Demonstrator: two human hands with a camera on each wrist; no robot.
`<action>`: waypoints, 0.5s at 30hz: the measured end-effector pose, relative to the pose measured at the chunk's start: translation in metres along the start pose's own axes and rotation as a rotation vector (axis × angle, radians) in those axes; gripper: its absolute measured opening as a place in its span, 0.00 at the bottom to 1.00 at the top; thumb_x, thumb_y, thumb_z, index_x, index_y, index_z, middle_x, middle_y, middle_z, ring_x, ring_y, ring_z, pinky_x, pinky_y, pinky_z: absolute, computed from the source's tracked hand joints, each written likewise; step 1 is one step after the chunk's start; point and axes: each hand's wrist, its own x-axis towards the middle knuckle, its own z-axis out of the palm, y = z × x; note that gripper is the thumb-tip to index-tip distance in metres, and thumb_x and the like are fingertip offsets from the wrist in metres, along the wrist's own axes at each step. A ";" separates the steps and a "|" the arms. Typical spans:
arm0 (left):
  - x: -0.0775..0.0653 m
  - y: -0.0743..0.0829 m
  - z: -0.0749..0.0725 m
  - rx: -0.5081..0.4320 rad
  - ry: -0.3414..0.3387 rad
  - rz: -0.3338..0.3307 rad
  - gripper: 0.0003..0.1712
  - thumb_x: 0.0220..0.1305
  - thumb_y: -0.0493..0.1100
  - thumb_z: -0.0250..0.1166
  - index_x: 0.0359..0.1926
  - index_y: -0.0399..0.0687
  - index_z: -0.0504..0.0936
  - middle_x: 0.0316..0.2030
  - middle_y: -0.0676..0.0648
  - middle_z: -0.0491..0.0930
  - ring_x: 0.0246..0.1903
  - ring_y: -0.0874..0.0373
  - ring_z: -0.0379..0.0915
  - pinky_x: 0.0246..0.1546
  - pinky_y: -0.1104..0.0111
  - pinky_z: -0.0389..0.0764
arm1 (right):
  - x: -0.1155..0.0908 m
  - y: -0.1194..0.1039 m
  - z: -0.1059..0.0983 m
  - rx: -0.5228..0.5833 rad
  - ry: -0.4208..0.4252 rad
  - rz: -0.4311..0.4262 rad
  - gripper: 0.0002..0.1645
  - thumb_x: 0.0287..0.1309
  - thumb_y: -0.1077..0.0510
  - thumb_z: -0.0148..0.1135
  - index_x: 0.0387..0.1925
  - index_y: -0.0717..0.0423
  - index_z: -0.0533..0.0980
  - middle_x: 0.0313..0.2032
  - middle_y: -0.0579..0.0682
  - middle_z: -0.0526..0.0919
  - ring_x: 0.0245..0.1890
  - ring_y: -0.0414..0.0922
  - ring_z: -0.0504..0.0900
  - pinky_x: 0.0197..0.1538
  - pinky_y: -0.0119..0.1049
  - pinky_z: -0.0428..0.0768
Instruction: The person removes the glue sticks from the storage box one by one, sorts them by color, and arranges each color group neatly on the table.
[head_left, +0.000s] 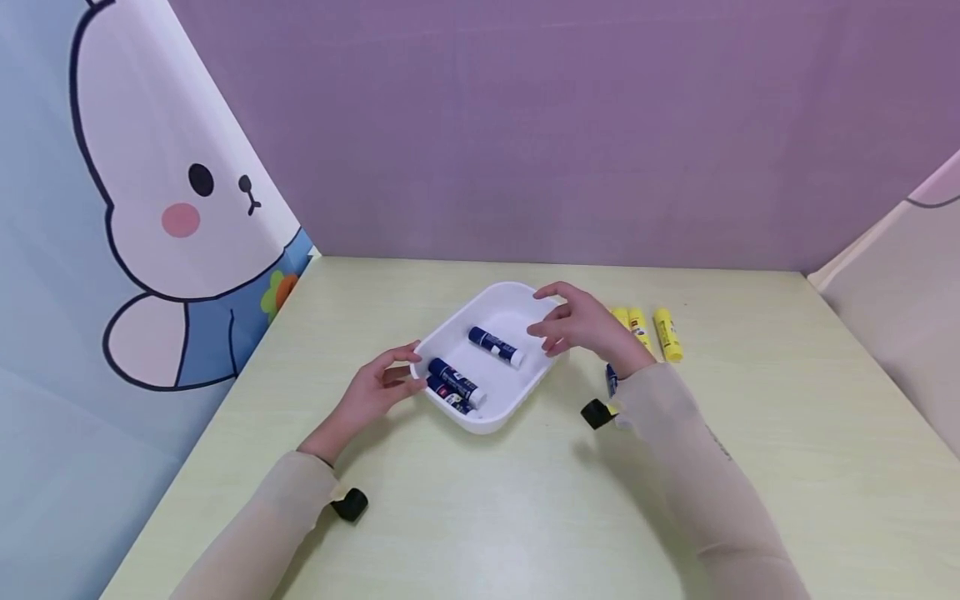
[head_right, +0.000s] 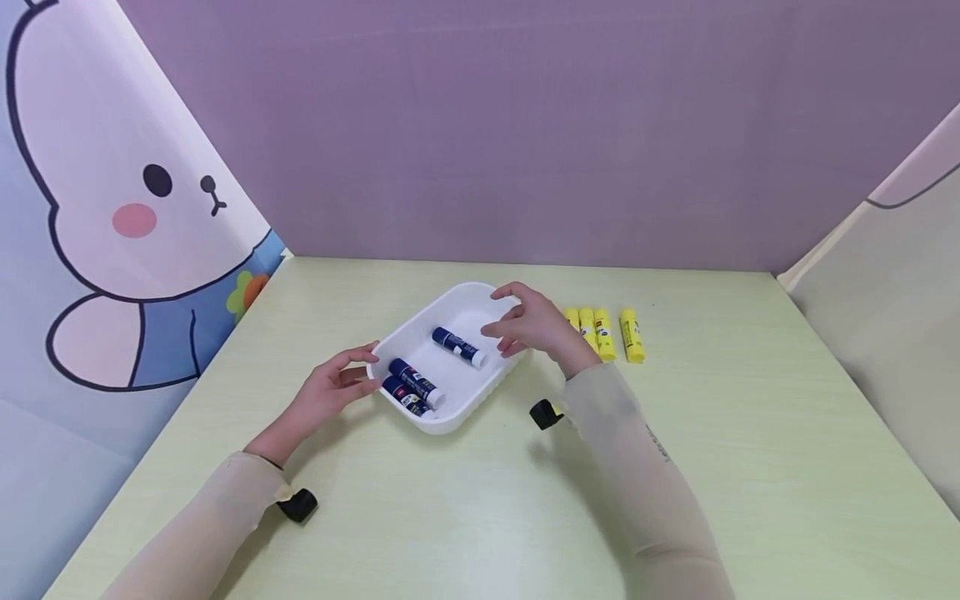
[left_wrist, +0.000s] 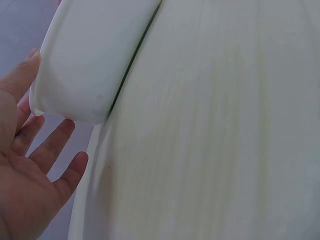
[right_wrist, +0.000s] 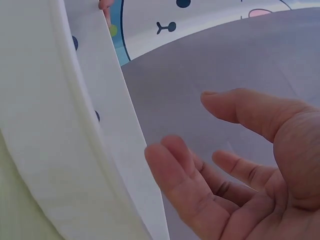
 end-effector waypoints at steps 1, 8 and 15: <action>0.000 0.000 0.000 -0.006 -0.001 0.002 0.21 0.65 0.32 0.66 0.57 0.34 0.74 0.73 0.39 0.60 0.60 0.35 0.72 0.52 0.65 0.82 | 0.002 0.000 0.001 0.009 0.000 -0.001 0.38 0.58 0.61 0.71 0.66 0.57 0.63 0.42 0.62 0.81 0.30 0.51 0.84 0.40 0.46 0.88; 0.000 0.000 0.000 -0.016 -0.007 0.007 0.21 0.65 0.31 0.66 0.57 0.33 0.74 0.73 0.39 0.60 0.59 0.34 0.72 0.51 0.66 0.82 | 0.017 -0.002 0.009 0.064 -0.009 0.005 0.39 0.57 0.62 0.71 0.67 0.58 0.63 0.43 0.63 0.80 0.32 0.51 0.84 0.40 0.46 0.88; 0.001 0.000 0.000 -0.007 -0.005 0.004 0.20 0.66 0.32 0.66 0.57 0.34 0.74 0.73 0.39 0.60 0.60 0.35 0.71 0.51 0.65 0.82 | 0.034 -0.004 0.017 0.089 -0.005 0.053 0.42 0.58 0.60 0.71 0.70 0.56 0.61 0.49 0.62 0.80 0.43 0.58 0.84 0.43 0.44 0.87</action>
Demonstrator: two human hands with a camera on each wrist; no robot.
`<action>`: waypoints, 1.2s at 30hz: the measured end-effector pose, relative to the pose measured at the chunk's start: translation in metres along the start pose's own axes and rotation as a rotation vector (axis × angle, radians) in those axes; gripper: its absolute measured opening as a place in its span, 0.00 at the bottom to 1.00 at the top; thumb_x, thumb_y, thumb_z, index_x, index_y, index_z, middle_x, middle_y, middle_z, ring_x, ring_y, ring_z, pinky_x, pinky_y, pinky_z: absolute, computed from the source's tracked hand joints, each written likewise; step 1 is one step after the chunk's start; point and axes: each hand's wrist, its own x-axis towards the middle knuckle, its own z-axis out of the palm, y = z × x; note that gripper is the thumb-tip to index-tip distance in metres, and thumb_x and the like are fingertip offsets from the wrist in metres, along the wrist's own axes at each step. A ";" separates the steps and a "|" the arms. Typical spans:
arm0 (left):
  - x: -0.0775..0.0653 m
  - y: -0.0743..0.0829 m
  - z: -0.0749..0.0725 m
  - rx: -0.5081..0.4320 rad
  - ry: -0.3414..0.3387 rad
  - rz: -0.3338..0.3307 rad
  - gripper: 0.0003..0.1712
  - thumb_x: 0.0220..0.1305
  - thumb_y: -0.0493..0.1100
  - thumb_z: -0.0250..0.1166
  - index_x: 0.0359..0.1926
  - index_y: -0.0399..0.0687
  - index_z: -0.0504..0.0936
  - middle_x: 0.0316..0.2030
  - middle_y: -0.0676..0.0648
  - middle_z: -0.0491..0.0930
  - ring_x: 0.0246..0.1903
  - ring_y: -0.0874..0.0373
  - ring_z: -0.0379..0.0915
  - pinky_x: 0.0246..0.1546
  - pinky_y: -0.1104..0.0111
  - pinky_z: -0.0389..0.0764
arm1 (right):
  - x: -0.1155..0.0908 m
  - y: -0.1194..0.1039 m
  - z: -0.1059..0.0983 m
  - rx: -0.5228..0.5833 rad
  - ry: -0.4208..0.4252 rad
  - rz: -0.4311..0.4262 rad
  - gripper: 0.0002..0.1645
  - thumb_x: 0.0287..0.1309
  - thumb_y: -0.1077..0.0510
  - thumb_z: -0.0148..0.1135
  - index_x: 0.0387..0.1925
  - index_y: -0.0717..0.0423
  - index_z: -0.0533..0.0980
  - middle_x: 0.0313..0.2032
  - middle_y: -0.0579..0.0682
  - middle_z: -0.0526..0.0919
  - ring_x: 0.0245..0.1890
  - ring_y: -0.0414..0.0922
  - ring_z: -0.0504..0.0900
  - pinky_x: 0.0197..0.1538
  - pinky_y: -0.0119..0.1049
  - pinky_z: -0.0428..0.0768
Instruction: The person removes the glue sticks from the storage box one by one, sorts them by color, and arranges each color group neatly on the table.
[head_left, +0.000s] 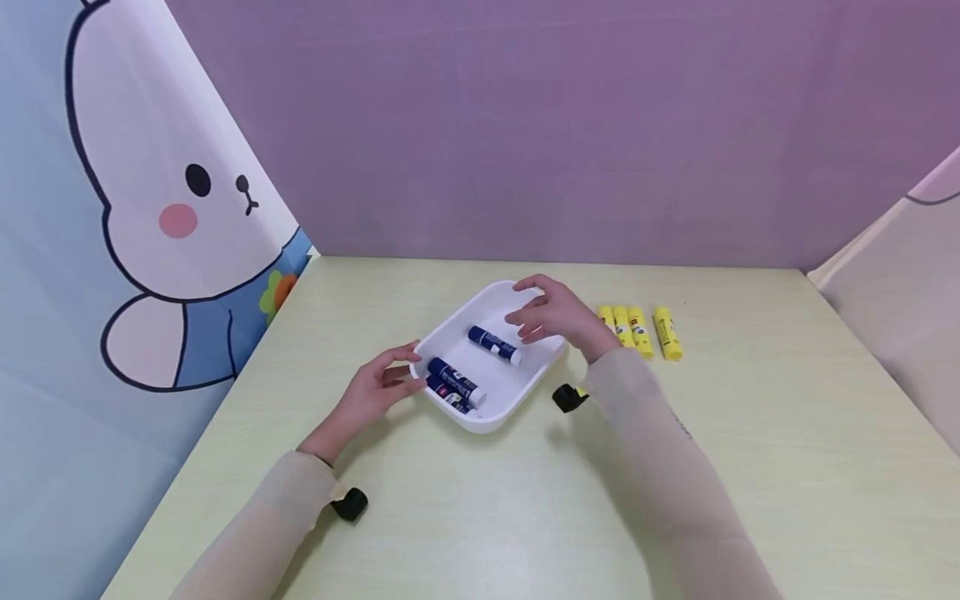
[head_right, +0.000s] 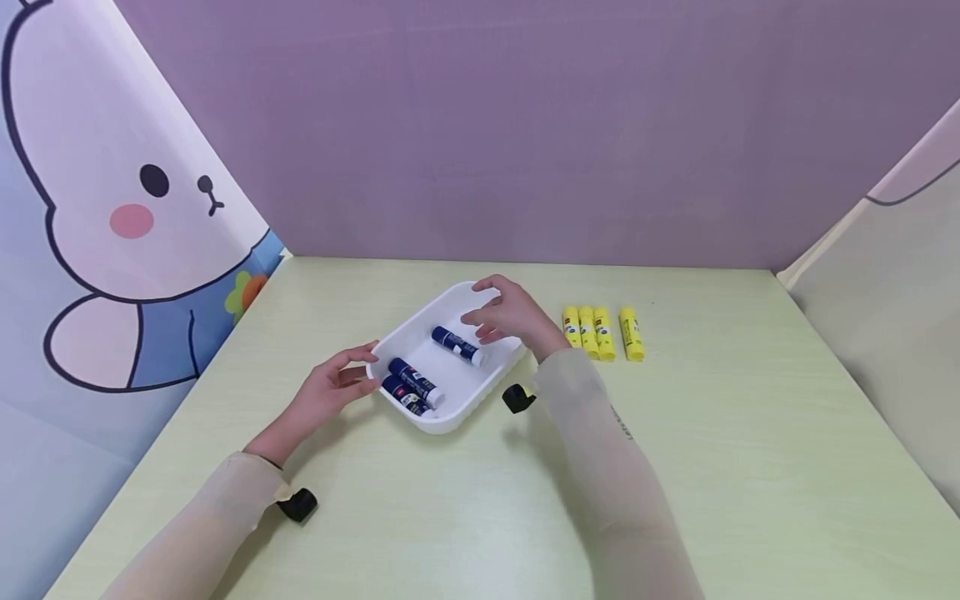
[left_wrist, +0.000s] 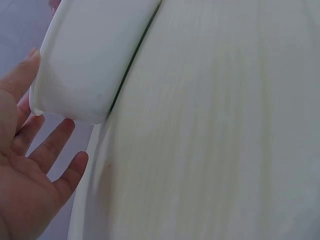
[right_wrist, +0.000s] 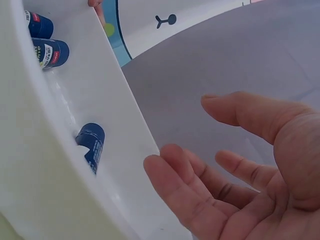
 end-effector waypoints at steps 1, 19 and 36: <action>0.000 0.000 0.000 -0.004 -0.001 0.000 0.20 0.65 0.32 0.66 0.57 0.34 0.74 0.73 0.39 0.60 0.60 0.35 0.71 0.51 0.65 0.82 | 0.002 0.000 0.001 0.013 -0.001 0.009 0.42 0.58 0.60 0.70 0.70 0.56 0.61 0.50 0.63 0.80 0.44 0.59 0.84 0.43 0.44 0.87; 0.000 0.000 0.000 -0.018 -0.003 0.005 0.20 0.66 0.31 0.65 0.57 0.32 0.73 0.73 0.38 0.59 0.59 0.34 0.71 0.51 0.65 0.82 | 0.039 0.007 0.024 0.116 0.034 0.130 0.38 0.57 0.62 0.71 0.66 0.54 0.65 0.54 0.58 0.78 0.50 0.54 0.80 0.55 0.45 0.82; 0.000 0.001 0.001 0.018 0.005 -0.026 0.21 0.66 0.33 0.66 0.58 0.36 0.74 0.73 0.41 0.60 0.59 0.36 0.72 0.51 0.63 0.82 | 0.048 0.015 0.023 -0.112 -0.122 0.268 0.37 0.49 0.68 0.71 0.62 0.49 0.72 0.48 0.53 0.78 0.36 0.48 0.76 0.38 0.38 0.78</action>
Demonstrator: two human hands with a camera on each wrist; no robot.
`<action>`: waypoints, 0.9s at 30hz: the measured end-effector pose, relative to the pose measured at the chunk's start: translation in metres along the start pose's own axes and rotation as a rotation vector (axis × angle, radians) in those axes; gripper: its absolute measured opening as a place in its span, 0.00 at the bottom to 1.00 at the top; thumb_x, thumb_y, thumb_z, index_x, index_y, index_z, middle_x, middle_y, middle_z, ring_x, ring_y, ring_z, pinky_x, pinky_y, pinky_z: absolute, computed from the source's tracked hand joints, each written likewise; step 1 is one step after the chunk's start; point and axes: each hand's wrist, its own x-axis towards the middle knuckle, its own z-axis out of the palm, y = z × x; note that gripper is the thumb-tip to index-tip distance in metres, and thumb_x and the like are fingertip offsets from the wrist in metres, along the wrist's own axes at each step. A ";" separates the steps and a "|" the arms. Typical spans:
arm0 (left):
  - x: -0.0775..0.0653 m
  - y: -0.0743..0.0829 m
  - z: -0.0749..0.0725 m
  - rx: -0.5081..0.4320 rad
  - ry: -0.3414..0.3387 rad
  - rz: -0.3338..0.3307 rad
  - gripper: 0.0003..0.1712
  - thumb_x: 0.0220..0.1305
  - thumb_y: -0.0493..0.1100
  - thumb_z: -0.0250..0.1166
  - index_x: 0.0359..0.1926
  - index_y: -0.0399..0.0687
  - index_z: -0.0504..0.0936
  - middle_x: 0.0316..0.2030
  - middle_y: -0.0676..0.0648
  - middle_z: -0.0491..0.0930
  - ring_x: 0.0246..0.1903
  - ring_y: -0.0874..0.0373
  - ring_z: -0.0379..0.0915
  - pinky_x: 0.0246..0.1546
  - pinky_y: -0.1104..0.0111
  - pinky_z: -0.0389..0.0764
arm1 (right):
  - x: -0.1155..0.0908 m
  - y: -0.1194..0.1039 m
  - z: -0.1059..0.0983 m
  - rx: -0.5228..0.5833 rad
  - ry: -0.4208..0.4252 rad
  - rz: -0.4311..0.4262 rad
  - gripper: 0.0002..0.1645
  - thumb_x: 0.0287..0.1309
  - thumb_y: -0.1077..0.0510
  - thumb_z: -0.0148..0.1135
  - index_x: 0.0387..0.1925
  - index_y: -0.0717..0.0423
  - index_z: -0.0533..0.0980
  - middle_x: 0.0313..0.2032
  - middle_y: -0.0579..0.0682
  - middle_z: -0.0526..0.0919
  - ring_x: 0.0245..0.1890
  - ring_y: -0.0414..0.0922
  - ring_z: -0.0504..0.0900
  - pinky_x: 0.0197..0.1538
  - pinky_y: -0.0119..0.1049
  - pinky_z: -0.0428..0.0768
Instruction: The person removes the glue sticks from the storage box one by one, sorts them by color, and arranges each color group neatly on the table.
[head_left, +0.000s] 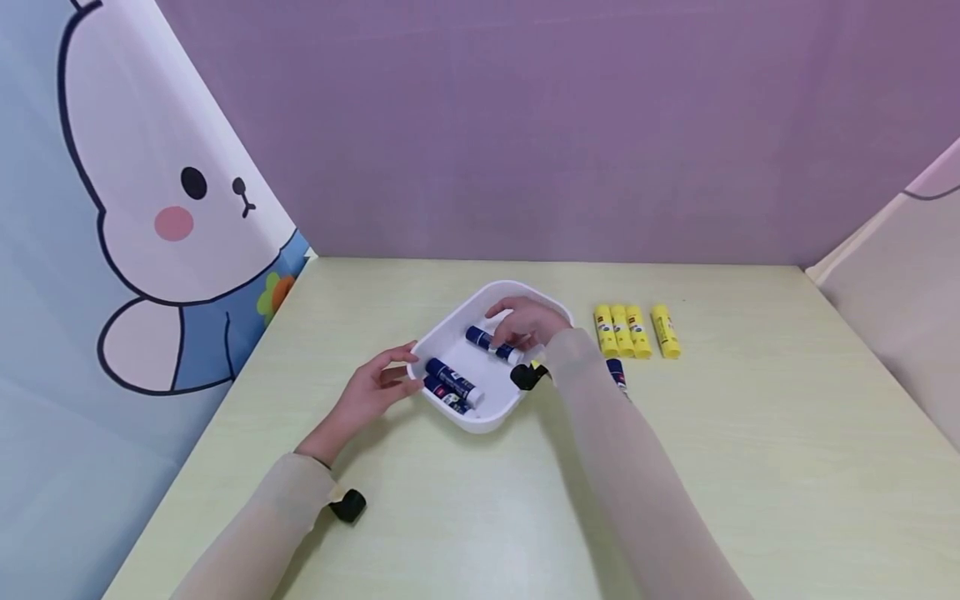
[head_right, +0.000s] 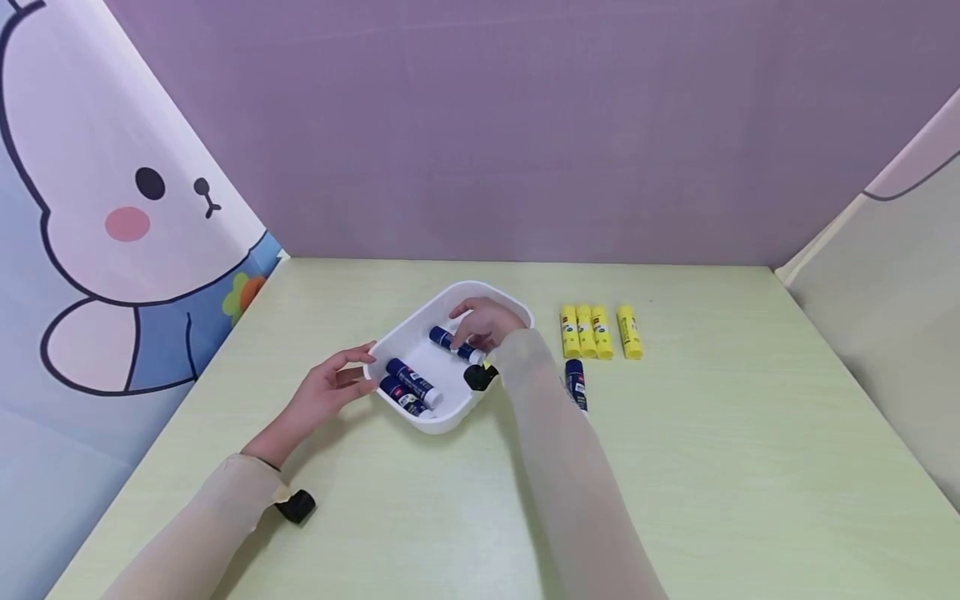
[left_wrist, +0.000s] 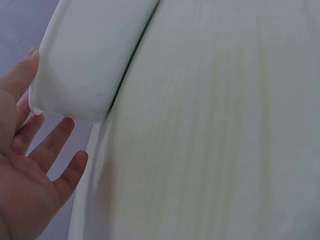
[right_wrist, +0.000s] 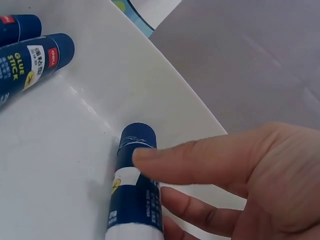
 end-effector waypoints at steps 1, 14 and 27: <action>0.000 0.000 0.000 -0.002 -0.002 0.002 0.21 0.66 0.33 0.66 0.58 0.36 0.74 0.73 0.41 0.60 0.59 0.36 0.72 0.51 0.63 0.82 | 0.000 0.000 0.000 -0.008 -0.011 0.006 0.37 0.49 0.69 0.70 0.61 0.49 0.72 0.49 0.53 0.78 0.37 0.48 0.77 0.37 0.38 0.78; -0.002 -0.002 -0.001 0.004 0.005 0.009 0.21 0.66 0.32 0.65 0.58 0.33 0.73 0.73 0.39 0.59 0.59 0.34 0.72 0.52 0.63 0.82 | 0.001 0.001 0.002 -0.083 -0.057 0.036 0.35 0.48 0.73 0.66 0.58 0.48 0.77 0.40 0.53 0.79 0.32 0.46 0.75 0.33 0.37 0.82; -0.001 0.002 0.000 -0.001 0.005 0.016 0.21 0.66 0.32 0.66 0.58 0.34 0.74 0.73 0.40 0.59 0.59 0.35 0.73 0.51 0.63 0.83 | -0.001 -0.001 0.001 -0.094 -0.015 0.043 0.29 0.53 0.67 0.68 0.58 0.49 0.78 0.48 0.55 0.79 0.37 0.49 0.77 0.35 0.42 0.84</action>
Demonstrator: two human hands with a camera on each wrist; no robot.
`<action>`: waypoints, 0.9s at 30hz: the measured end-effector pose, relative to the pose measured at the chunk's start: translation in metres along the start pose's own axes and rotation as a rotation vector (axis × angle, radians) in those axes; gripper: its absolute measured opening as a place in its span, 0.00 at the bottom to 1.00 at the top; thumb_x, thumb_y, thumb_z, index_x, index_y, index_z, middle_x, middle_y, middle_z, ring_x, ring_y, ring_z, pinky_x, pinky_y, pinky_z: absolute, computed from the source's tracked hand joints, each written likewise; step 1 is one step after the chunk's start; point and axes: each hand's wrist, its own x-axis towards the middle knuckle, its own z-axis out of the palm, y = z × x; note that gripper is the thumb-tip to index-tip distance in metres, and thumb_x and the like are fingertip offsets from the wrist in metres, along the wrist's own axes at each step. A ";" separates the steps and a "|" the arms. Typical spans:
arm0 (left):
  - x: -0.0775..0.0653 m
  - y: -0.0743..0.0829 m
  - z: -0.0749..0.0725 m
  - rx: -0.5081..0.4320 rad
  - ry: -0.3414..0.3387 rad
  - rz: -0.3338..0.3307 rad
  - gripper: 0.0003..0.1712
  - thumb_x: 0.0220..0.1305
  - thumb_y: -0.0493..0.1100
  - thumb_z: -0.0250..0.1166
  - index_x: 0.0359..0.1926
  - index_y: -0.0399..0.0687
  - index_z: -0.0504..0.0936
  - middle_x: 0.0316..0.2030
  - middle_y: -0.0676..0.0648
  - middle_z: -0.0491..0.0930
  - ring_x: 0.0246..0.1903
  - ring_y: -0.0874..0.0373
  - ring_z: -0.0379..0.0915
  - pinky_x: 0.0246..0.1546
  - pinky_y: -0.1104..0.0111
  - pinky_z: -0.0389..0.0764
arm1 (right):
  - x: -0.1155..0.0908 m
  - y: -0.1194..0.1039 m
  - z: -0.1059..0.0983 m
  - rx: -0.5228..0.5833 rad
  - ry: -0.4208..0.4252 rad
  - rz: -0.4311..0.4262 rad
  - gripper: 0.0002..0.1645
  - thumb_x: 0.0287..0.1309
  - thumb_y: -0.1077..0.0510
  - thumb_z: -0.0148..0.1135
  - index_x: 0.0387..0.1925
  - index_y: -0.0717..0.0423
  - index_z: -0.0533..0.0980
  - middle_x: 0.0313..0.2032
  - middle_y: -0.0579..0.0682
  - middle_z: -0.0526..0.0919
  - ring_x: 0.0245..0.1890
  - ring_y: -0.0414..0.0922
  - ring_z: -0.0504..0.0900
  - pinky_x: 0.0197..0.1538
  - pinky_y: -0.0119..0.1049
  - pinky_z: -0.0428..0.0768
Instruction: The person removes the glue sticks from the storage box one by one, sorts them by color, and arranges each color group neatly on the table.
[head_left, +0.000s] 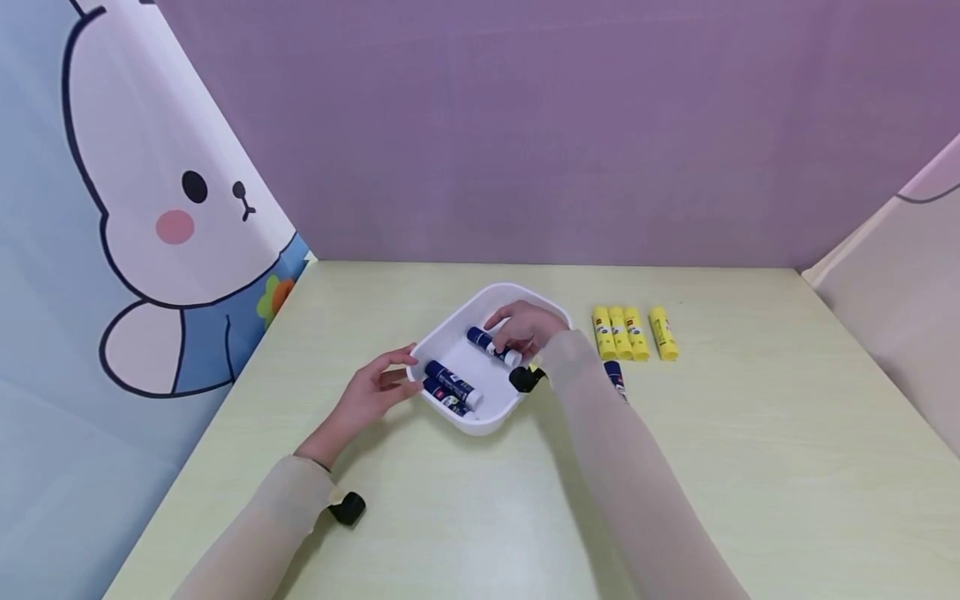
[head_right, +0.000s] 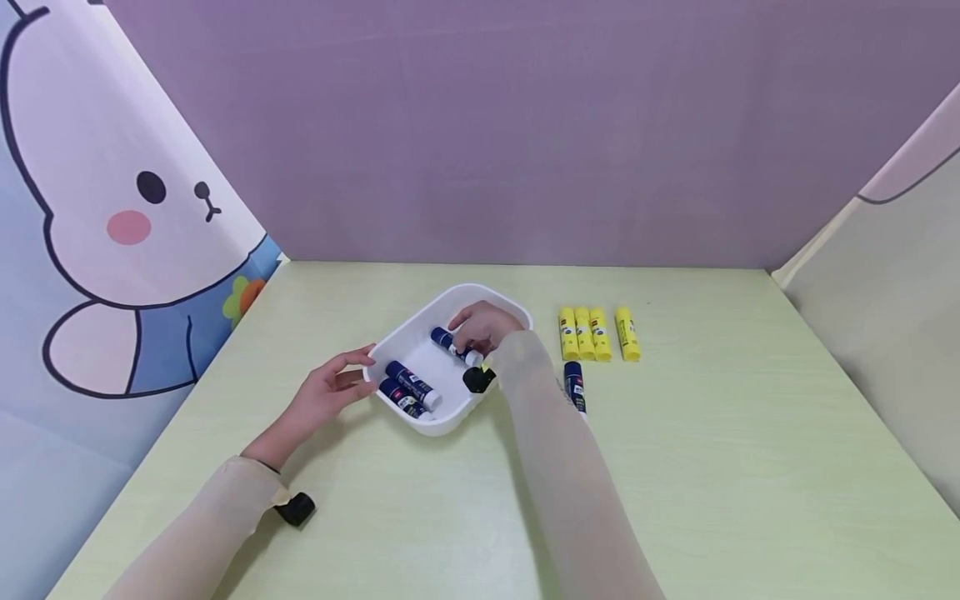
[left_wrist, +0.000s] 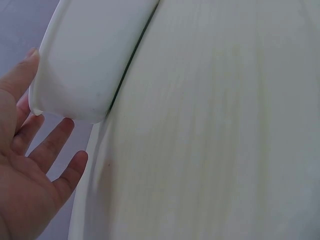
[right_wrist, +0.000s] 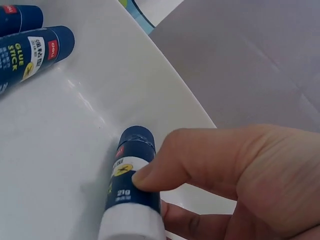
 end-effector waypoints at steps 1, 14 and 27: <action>0.000 0.000 0.000 0.000 0.001 0.001 0.21 0.66 0.33 0.66 0.58 0.34 0.74 0.73 0.40 0.60 0.59 0.35 0.73 0.51 0.63 0.83 | -0.001 -0.001 0.000 -0.002 0.003 -0.003 0.28 0.53 0.67 0.68 0.58 0.49 0.78 0.49 0.55 0.79 0.38 0.49 0.77 0.36 0.42 0.84; 0.001 -0.002 0.000 0.011 -0.002 -0.007 0.21 0.66 0.34 0.66 0.58 0.36 0.74 0.73 0.41 0.60 0.59 0.36 0.73 0.51 0.64 0.82 | -0.015 -0.008 -0.005 0.039 -0.006 -0.082 0.28 0.56 0.64 0.67 0.59 0.47 0.77 0.54 0.53 0.77 0.47 0.52 0.76 0.42 0.42 0.83; 0.001 0.000 0.000 0.022 0.002 -0.015 0.21 0.66 0.35 0.67 0.58 0.38 0.75 0.73 0.41 0.60 0.58 0.37 0.73 0.51 0.64 0.82 | -0.025 0.000 -0.012 0.304 -0.074 -0.224 0.34 0.56 0.71 0.61 0.65 0.51 0.72 0.43 0.53 0.82 0.32 0.45 0.78 0.35 0.38 0.83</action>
